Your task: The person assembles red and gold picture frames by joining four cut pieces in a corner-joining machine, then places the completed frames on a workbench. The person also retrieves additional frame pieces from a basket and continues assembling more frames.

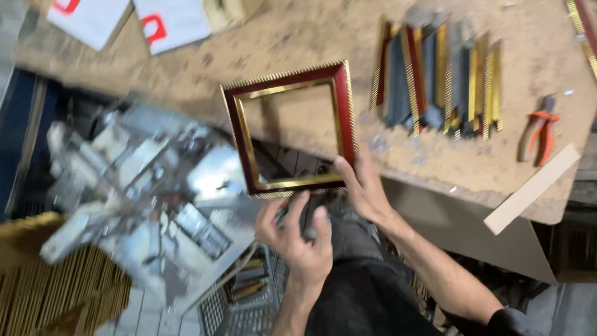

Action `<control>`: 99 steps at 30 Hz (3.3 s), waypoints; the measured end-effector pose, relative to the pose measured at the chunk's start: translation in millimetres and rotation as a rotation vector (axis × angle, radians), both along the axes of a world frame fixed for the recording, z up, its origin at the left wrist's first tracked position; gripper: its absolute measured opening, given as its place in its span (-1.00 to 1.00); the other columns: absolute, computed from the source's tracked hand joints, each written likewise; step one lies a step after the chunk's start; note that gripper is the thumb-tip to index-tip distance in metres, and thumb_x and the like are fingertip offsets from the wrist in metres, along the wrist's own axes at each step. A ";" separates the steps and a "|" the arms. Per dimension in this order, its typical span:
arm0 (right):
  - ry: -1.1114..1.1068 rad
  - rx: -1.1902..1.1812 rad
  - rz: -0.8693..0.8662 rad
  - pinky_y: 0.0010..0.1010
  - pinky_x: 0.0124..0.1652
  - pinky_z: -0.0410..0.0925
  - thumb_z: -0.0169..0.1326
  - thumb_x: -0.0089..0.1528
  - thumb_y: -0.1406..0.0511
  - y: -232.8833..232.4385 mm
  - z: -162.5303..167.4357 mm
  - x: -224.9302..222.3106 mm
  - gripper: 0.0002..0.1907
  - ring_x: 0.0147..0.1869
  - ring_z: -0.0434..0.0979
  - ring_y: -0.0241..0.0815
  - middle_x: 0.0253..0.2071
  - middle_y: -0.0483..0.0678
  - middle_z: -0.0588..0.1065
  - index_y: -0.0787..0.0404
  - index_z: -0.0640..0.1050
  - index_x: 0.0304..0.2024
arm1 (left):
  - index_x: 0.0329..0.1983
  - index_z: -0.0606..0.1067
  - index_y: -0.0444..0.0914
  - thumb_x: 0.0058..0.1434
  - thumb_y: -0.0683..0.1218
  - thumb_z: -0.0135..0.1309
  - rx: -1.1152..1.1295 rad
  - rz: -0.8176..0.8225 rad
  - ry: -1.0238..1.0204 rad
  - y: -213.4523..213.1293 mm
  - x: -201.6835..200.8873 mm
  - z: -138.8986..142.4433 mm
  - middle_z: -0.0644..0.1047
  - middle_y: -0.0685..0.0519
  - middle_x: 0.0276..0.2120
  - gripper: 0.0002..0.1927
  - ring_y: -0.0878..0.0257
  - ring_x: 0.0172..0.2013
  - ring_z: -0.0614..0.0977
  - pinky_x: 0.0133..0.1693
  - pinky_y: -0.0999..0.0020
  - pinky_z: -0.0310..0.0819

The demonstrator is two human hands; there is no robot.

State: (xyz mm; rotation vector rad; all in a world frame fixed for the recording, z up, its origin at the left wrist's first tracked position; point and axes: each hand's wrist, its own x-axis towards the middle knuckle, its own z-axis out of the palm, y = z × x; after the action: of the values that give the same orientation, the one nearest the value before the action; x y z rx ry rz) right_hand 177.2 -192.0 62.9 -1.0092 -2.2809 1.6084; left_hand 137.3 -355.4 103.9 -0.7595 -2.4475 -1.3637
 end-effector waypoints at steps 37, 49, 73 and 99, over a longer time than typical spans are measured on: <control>0.067 0.983 0.353 -0.28 0.07 0.45 0.30 0.31 0.48 30.7 51.7 66.5 -0.75 0.07 0.61 -0.01 0.00 0.06 0.59 0.28 0.62 0.03 | -0.11 0.48 -0.48 0.31 -0.07 0.11 -0.143 -0.218 -0.561 -53.0 -58.5 -85.1 0.47 -0.37 0.09 -0.68 -0.06 -0.13 0.67 0.02 0.09 0.53; 0.292 1.228 0.655 -0.08 0.05 0.16 0.33 0.26 0.28 -169.4 -67.8 -113.9 -0.74 0.17 0.32 0.05 0.13 0.02 0.45 0.00 0.70 0.02 | 0.12 0.60 -0.05 0.27 0.05 0.21 -0.609 0.412 0.023 -268.7 -100.4 -159.0 0.39 -0.17 0.03 -0.65 -0.05 0.07 0.29 0.03 -0.03 0.11; 0.419 0.890 0.576 -0.09 0.04 0.17 0.37 0.15 0.23 -178.4 -94.6 -158.0 -0.73 0.12 0.40 0.01 0.00 -0.05 0.46 -0.02 0.70 -0.09 | -0.03 0.68 -0.08 0.28 0.01 0.29 -0.433 0.365 0.000 -266.4 -131.9 -148.0 0.45 -0.01 -0.16 -0.78 0.02 -0.09 0.37 0.01 0.03 0.16; -0.099 1.726 0.771 -0.38 -0.17 0.33 0.26 0.21 0.25 358.6 15.4 80.4 -0.61 -0.18 0.48 -0.31 -0.24 -0.21 0.61 -0.19 0.68 0.10 | 0.00 0.54 -0.05 0.27 -0.19 0.25 -0.318 -1.019 0.718 310.5 -113.5 -136.7 0.51 0.18 0.18 -0.72 0.07 0.36 0.42 0.30 0.13 0.31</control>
State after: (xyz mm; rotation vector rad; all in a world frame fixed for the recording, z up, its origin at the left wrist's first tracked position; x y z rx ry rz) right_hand 257.6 166.6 78.3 0.2854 -2.8616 -0.7031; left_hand 23.7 -44.9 -32.8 -2.2831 -1.6863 -0.6408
